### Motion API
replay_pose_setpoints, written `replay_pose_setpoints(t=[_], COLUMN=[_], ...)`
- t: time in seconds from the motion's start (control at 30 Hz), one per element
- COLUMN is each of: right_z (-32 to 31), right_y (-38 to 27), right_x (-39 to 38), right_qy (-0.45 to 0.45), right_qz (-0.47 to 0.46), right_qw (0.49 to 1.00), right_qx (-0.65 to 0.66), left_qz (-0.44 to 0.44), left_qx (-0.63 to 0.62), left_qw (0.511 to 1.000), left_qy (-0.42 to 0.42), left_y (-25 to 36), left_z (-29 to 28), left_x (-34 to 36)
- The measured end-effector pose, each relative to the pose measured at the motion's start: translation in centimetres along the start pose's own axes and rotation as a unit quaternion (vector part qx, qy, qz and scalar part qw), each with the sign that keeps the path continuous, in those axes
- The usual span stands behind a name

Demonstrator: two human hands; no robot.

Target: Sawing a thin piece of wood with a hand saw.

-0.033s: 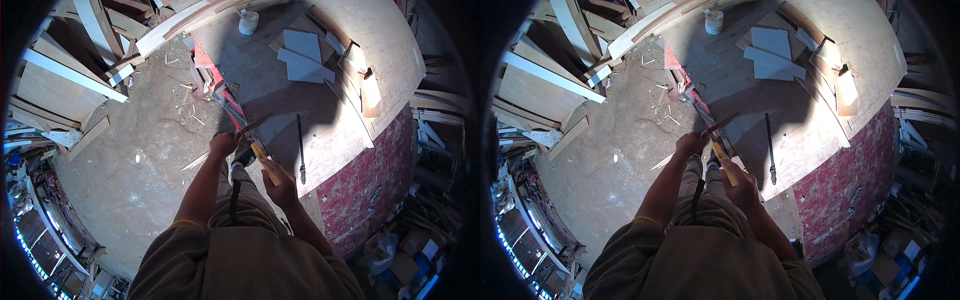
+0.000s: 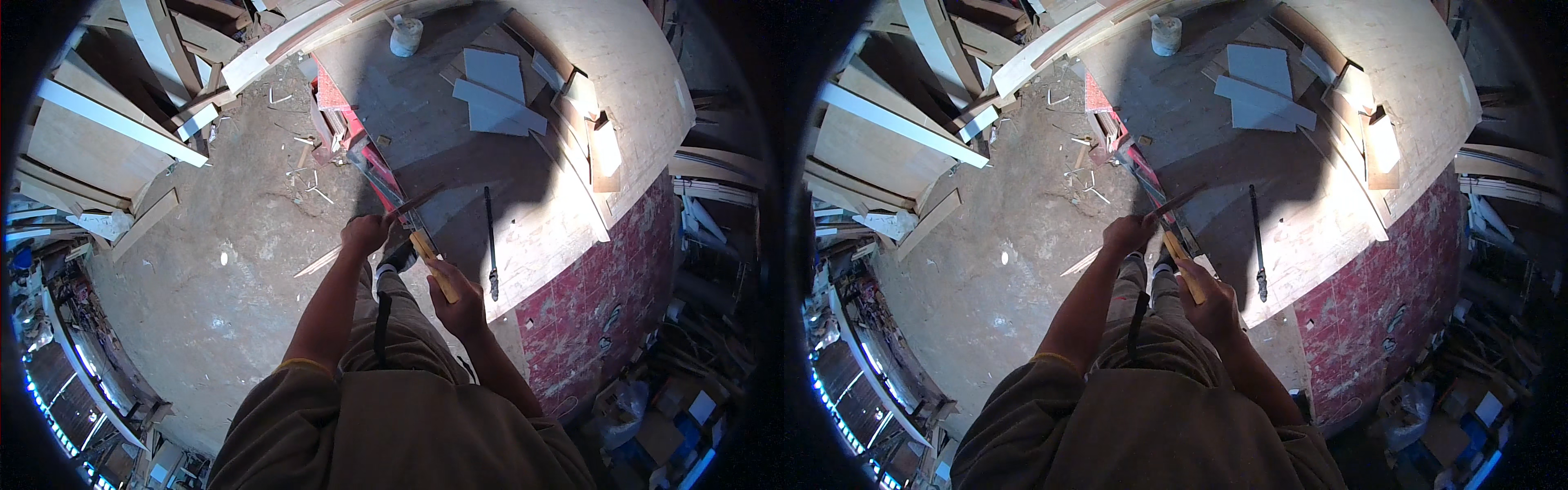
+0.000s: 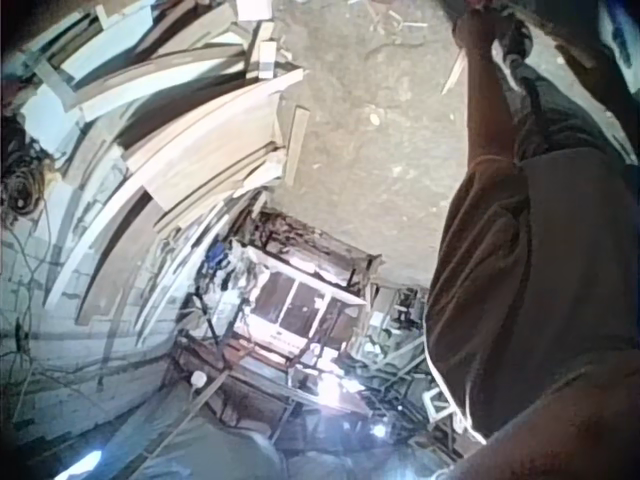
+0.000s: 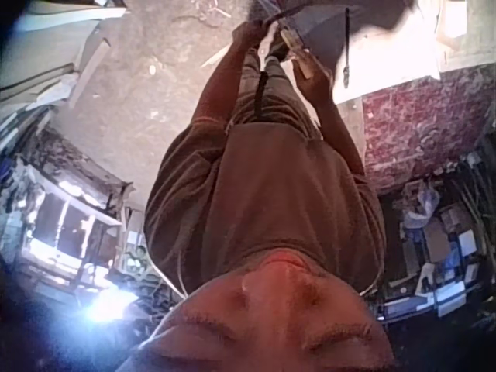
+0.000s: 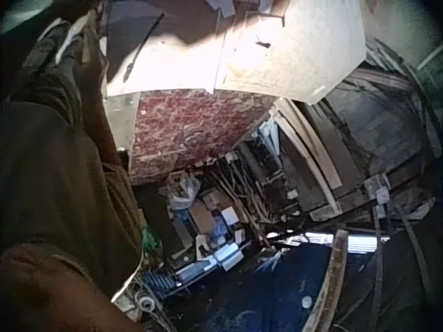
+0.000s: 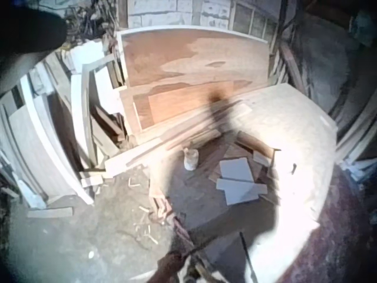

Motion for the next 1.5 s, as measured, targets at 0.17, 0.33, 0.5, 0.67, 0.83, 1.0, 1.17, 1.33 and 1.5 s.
replay_pose_setpoints(t=[0.17,0.33,0.5,0.67,0.83,1.0,1.17,1.33,1.5], right_z=[0.3,0.6,0.5,0.6,0.6,0.2,0.4,0.6,-0.2], right_y=[0.0,-0.2,-0.2,0.4,0.3,0.0,0.1,-0.3,-1.0], right_x=[0.3,-0.6,-0.5,0.1,-0.8,-0.8,-0.5,-1.2,-0.7], right_qy=[-0.019,-0.016,-0.01,0.002,0.006,0.0,0.002,-0.01,-0.009], right_qz=[0.085,0.072,0.042,0.045,0.043,0.046,0.075,0.073,0.08], right_qw=[0.996,0.997,0.999,0.999,0.999,0.999,0.997,0.997,0.997], right_qx=[0.021,0.008,-0.01,0.009,0.004,0.002,0.007,0.017,-0.007], left_qz=[0.001,-0.015,-0.006,0.016,-0.012,0.002,-0.004,0.0,0.012], left_qx=[0.007,-0.05,-0.027,0.025,0.016,0.002,0.009,-0.001,-0.008], left_qw=[1.0,0.998,1.0,0.999,0.999,1.0,0.999,1.0,1.0], left_qy=[-0.01,-0.035,0.009,-0.027,-0.026,-0.015,-0.034,-0.011,-0.001], left_y=[-0.4,-1.4,-1.0,-0.8,-0.6,-0.3,-0.7,-1.0,-0.6], left_z=[0.2,2.7,2.7,0.0,0.2,-0.1,0.0,0.4,-0.1], left_x=[0.8,1.1,1.1,1.7,1.0,1.0,1.0,1.1,1.1])
Point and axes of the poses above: each hand's wrist, its own x-axis towards the middle knuckle, its own z-axis out of the palm, y = z × x, the point moved 5 cm from there along x, towards the middle knuckle, and after that the axes turned 7 degrees about x, right-handed, at the moved point
